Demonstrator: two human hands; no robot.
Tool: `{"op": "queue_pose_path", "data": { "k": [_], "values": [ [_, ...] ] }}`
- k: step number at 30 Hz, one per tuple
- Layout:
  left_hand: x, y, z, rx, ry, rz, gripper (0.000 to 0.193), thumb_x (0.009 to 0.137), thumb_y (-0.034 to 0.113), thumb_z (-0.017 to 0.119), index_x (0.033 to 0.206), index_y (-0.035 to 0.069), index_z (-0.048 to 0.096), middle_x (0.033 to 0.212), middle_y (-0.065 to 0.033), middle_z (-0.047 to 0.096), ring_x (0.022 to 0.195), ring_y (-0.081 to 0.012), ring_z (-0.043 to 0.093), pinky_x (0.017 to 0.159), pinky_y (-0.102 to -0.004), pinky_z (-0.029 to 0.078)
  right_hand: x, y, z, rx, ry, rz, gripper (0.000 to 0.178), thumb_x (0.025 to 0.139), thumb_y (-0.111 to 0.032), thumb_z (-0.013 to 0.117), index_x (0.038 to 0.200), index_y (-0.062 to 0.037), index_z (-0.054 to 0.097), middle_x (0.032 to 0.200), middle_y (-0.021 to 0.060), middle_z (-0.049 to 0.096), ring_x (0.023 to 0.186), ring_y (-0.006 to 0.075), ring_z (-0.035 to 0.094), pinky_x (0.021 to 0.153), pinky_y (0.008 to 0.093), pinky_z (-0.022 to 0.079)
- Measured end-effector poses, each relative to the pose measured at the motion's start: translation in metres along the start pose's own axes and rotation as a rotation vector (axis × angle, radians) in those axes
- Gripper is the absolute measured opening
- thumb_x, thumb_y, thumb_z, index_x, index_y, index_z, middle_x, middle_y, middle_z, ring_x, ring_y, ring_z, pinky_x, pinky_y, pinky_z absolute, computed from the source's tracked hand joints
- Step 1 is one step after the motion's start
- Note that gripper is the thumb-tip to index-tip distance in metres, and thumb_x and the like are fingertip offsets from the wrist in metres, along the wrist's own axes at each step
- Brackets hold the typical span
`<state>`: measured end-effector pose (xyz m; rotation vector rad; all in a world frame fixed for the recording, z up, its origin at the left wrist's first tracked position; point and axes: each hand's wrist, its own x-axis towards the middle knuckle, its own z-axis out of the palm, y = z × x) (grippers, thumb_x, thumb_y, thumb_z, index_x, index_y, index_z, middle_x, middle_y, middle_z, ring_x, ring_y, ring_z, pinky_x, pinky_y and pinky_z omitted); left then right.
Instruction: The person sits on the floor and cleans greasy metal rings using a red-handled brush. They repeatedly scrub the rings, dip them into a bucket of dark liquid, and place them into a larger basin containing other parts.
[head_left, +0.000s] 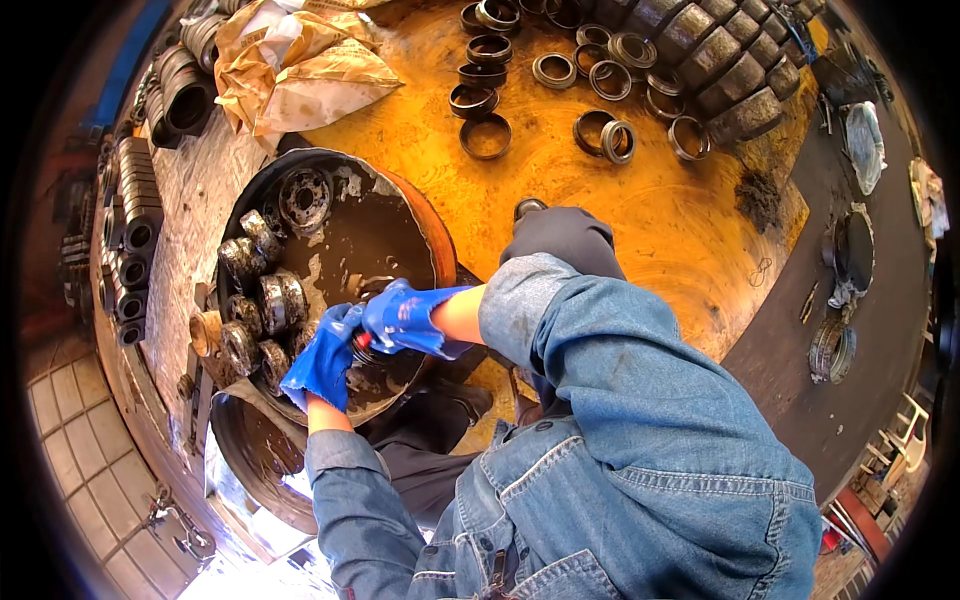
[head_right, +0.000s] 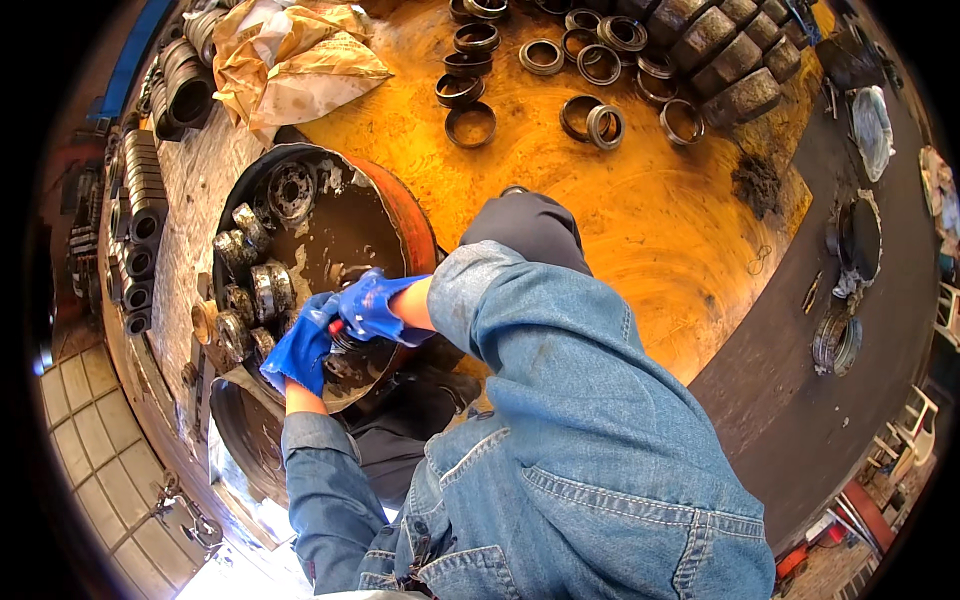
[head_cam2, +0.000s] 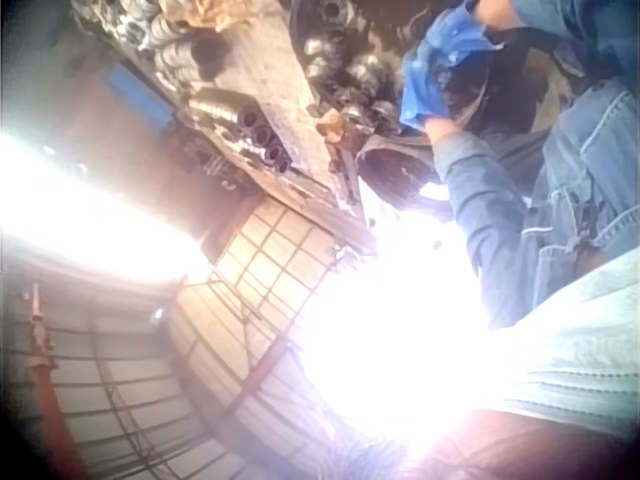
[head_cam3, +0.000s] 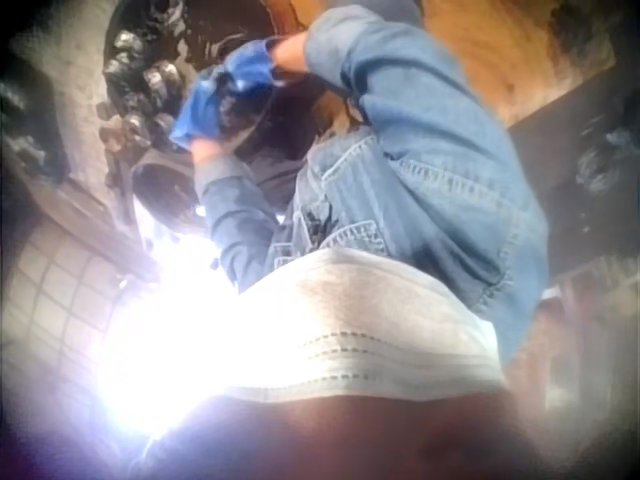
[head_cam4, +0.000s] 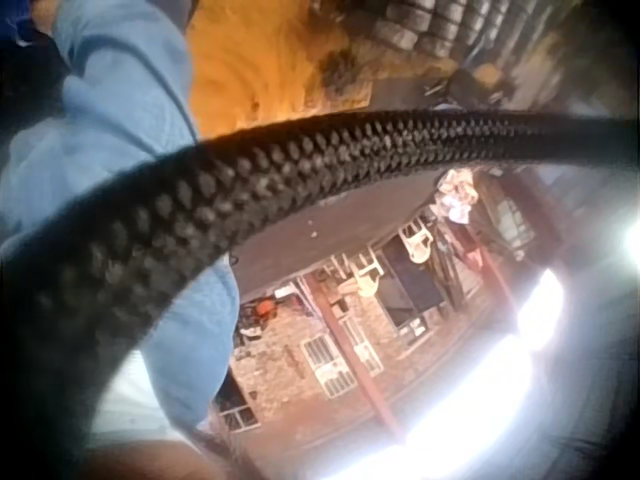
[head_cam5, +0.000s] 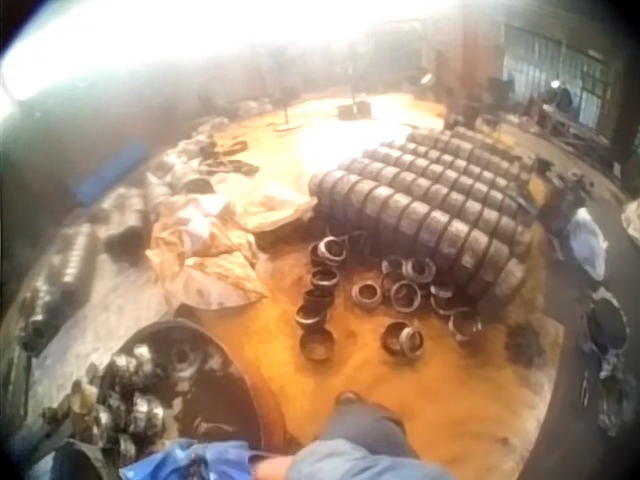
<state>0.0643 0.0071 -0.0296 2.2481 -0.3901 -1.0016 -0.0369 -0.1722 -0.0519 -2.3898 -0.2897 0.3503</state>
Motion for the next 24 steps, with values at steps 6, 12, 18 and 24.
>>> {"op": "queue_pose_path", "data": {
  "k": [6,12,18,24],
  "values": [
    [-0.005,-0.011,-0.003,-0.015,0.018,-0.021,0.064,0.096,0.040,0.065,0.135,-0.009,0.053,0.128,-0.0252,0.063,0.118,-0.0305,0.061,0.100,-0.0389,0.048,-0.034,0.012,-0.055,0.934,-0.228,0.403,0.042,0.091,-0.043,0.066,0.105,-0.0042,0.074,0.094,0.0076,0.074,0.088,0.0162,0.067,0.074,0.0327,0.048],
    [0.011,-0.018,-0.001,-0.021,-0.013,-0.018,0.064,0.096,0.040,0.066,0.135,-0.009,0.053,0.128,-0.0254,0.063,0.117,-0.0303,0.061,0.100,-0.0388,0.049,-0.027,0.017,-0.036,1.460,-0.194,0.390,0.041,0.097,-0.041,0.062,0.108,-0.0031,0.074,0.096,0.0094,0.074,0.089,0.0184,0.068,0.080,0.0320,0.050],
    [0.017,-0.024,-0.001,-0.013,-0.007,-0.011,0.064,0.095,0.040,0.067,0.135,-0.009,0.053,0.128,-0.0255,0.063,0.117,-0.0302,0.062,0.099,-0.0388,0.049,-0.001,-0.004,-0.017,0.102,0.008,-0.026,0.025,0.082,-0.031,0.066,0.101,-0.0178,0.076,0.091,0.0092,0.074,0.090,0.0313,0.072,0.073,0.0427,0.054],
    [-0.012,-0.029,0.039,0.004,0.421,-0.002,0.063,0.093,0.036,0.070,0.134,-0.009,0.054,0.125,-0.0261,0.065,0.112,-0.0315,0.065,0.097,-0.0401,0.051,-0.009,-0.011,-0.035,0.038,-0.156,0.086,0.033,0.078,-0.034,0.070,0.107,-0.0198,0.076,0.106,0.0037,0.076,0.100,0.0281,0.072,0.081,0.0471,0.053]
  ]
}}
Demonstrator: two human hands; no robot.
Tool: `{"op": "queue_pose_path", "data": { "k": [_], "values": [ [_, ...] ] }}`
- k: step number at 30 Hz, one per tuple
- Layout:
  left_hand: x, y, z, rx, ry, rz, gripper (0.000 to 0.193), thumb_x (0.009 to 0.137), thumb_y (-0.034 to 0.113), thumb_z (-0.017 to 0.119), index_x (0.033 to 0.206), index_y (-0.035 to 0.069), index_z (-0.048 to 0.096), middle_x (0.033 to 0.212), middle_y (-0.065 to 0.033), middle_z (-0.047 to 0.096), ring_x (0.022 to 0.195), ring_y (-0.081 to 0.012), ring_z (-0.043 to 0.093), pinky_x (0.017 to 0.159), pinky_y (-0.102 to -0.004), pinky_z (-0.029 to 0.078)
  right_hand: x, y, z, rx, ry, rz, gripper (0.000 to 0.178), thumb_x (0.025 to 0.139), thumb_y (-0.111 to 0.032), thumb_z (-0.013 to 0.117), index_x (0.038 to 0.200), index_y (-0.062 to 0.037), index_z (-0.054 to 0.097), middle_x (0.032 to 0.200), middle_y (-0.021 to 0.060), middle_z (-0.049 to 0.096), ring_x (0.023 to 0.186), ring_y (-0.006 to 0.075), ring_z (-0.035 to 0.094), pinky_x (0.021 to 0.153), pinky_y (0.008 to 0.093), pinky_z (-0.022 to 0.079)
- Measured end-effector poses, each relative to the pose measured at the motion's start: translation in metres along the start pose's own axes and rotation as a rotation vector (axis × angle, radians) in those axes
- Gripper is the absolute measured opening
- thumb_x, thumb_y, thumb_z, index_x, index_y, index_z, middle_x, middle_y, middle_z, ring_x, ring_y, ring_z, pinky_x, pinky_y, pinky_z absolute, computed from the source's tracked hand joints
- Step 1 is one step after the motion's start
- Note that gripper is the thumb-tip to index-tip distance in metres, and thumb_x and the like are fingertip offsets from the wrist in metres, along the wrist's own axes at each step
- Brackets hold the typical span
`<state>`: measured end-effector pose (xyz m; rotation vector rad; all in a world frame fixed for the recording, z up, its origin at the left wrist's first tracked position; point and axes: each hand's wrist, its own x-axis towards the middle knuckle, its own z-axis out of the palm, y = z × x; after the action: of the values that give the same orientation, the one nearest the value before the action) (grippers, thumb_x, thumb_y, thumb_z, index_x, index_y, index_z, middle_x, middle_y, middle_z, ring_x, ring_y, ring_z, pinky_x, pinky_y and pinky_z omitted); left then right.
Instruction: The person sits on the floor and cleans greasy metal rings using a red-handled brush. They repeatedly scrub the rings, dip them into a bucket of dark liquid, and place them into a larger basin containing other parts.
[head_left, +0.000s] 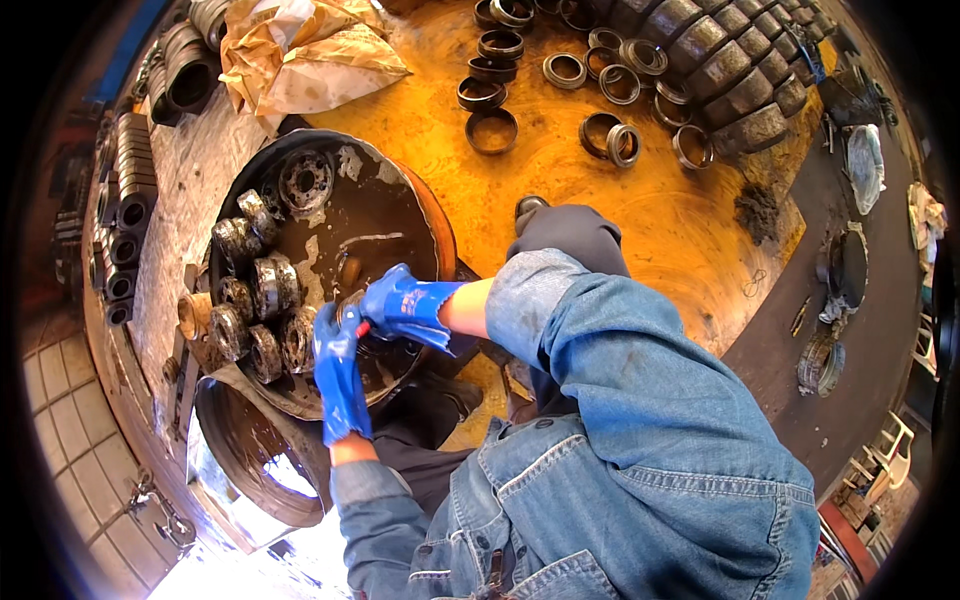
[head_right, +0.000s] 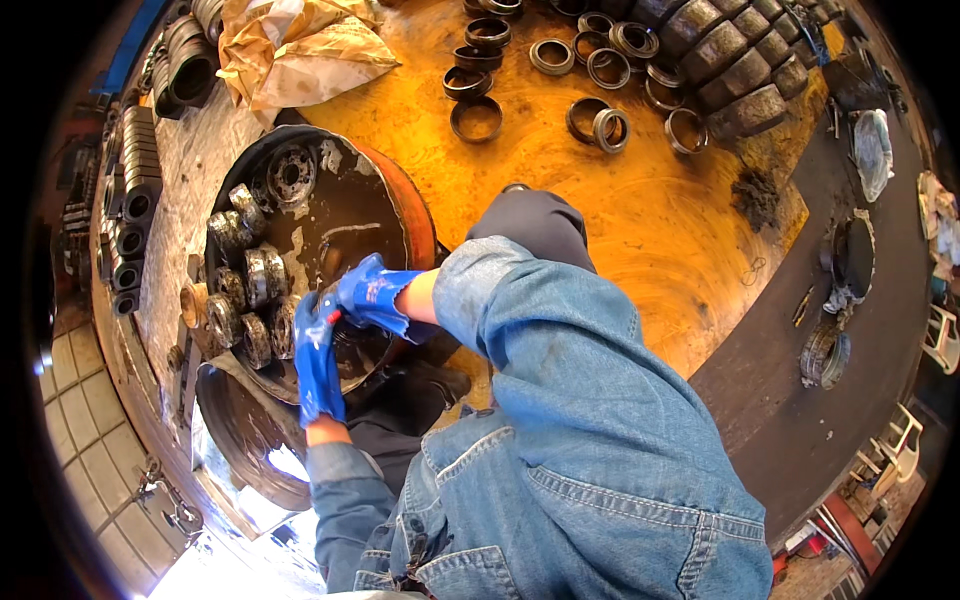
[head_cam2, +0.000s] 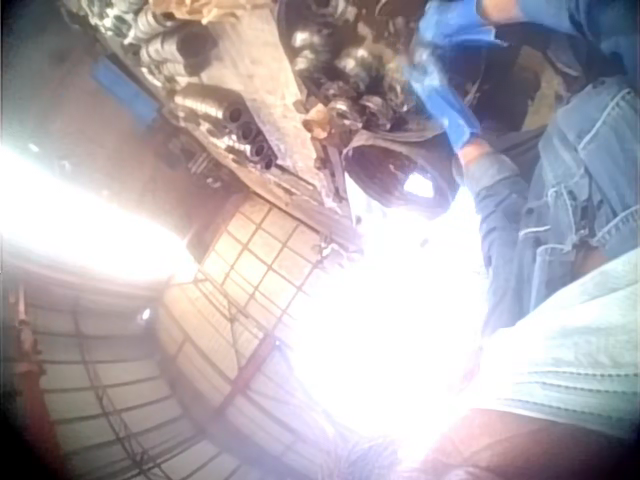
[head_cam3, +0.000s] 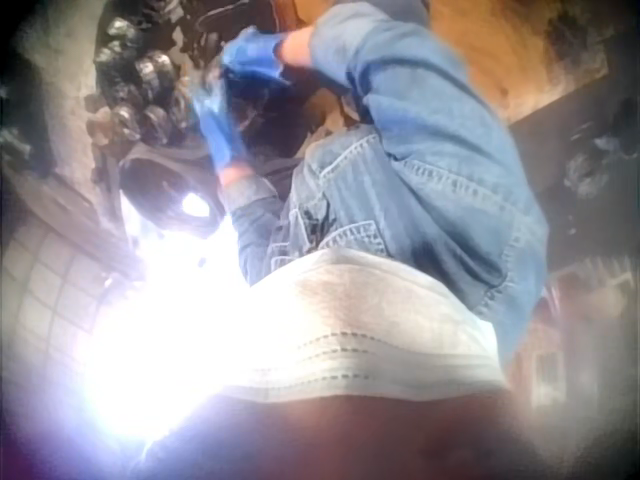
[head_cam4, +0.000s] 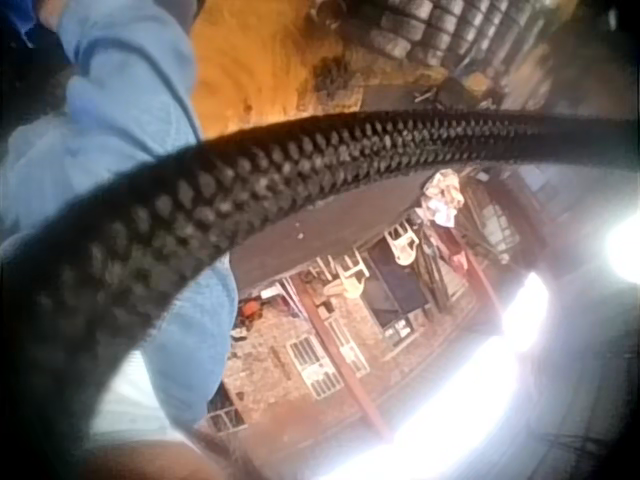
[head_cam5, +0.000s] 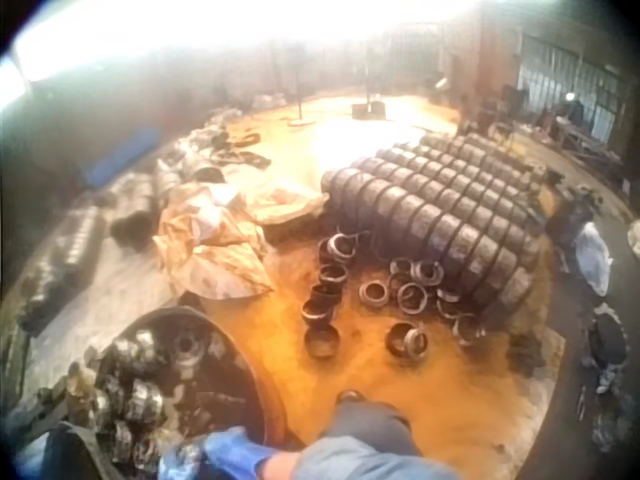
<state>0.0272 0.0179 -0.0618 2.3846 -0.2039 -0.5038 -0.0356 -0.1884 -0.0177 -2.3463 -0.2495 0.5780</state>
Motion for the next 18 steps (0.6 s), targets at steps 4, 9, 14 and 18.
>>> {"op": "queue_pose_path", "data": {
  "k": [4,9,14,18],
  "values": [
    [-0.046,-0.022,0.018,0.216,0.257,0.150,0.041,0.101,0.035,0.056,0.126,0.004,0.062,0.103,-0.0177,0.070,0.093,-0.0275,0.067,0.086,-0.0399,0.052,0.006,-0.003,0.006,-0.029,0.022,0.017,0.027,0.083,-0.036,0.069,0.102,-0.0198,0.078,0.104,0.0064,0.076,0.101,0.0284,0.072,0.079,0.0488,0.053],
    [-0.067,0.037,0.037,0.308,0.353,-0.039,0.054,0.102,0.047,0.050,0.131,0.002,0.058,0.114,-0.0275,0.068,0.107,-0.0478,0.064,0.090,-0.0504,0.051,0.004,0.015,0.011,0.386,0.032,0.145,0.032,0.085,-0.037,0.067,0.103,-0.0117,0.077,0.101,0.0134,0.076,0.091,0.0350,0.072,0.078,0.0459,0.055],
    [-0.065,0.089,0.004,0.306,0.090,0.000,0.059,0.101,0.047,0.049,0.129,-0.005,0.058,0.118,-0.0326,0.065,0.112,-0.0489,0.061,0.093,-0.0511,0.048,-0.003,0.048,0.010,0.253,0.041,-0.174,0.031,0.093,-0.031,0.057,0.109,-0.0086,0.073,0.101,0.0167,0.072,0.091,0.0343,0.068,0.079,0.0430,0.051],
    [-0.068,0.120,-0.029,0.013,-0.190,-0.047,0.059,0.100,0.046,0.055,0.131,-0.005,0.056,0.127,-0.0298,0.061,0.117,-0.0399,0.060,0.100,-0.0422,0.044,-0.018,0.057,0.000,0.690,0.028,-0.209,0.024,0.094,-0.024,0.058,0.106,-0.0089,0.071,0.103,0.0147,0.071,0.088,0.0300,0.069,0.078,0.0384,0.052]
  ]
}}
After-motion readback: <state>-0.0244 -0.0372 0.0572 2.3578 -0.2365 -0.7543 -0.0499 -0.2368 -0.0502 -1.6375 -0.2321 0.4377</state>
